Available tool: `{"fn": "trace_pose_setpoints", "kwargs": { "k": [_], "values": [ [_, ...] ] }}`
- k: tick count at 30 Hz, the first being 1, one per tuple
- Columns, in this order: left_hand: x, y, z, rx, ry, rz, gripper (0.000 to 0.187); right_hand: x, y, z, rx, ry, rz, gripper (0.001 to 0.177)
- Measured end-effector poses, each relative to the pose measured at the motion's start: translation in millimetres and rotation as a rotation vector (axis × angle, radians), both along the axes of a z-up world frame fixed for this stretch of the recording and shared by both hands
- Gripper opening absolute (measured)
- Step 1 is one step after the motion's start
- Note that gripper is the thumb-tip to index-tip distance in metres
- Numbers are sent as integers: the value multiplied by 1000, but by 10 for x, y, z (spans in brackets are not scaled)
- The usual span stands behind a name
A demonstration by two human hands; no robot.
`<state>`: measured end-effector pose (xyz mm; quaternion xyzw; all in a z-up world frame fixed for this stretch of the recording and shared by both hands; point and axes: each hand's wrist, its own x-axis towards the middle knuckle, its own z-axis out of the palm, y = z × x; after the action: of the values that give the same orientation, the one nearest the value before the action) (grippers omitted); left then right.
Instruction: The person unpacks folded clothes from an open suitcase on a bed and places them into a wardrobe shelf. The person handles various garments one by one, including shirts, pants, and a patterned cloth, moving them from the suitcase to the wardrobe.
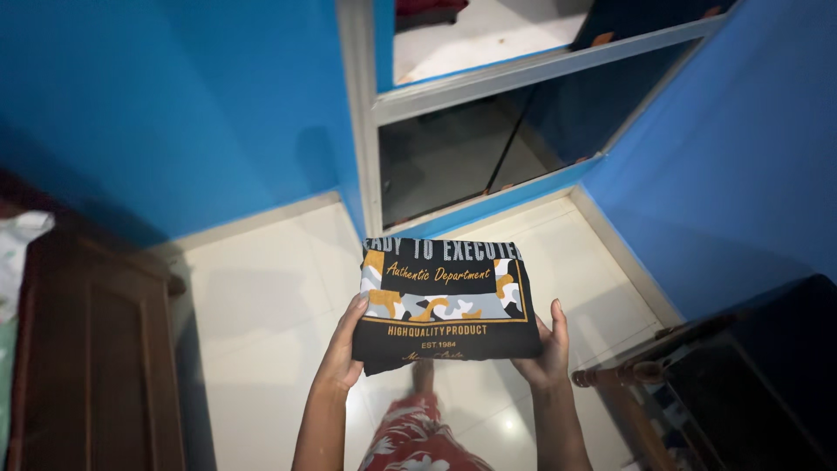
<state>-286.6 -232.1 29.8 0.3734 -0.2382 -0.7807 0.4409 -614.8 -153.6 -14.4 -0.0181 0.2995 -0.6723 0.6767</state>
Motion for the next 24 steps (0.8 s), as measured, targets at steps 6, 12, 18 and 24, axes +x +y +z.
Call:
{"fn": "trace_pose_setpoints", "kwargs": {
  "k": [6,12,18,24],
  "values": [
    [-651,-870,73,-83,81,-43,67,-514,-710,277,-48,26,-35,85],
    [-1074,-1492,97,-29,-33,-91,74,-1042,-1288,68,-89,-23,-69,86],
    [-1372,-1961,45,-50,-40,-100,86,-1603,-1928,-396,-125,-47,-31,70],
    [-1786,-2489,-80,-51,-83,11,93,-2094,-2888,-288,-139,235,159,68]
  ]
}}
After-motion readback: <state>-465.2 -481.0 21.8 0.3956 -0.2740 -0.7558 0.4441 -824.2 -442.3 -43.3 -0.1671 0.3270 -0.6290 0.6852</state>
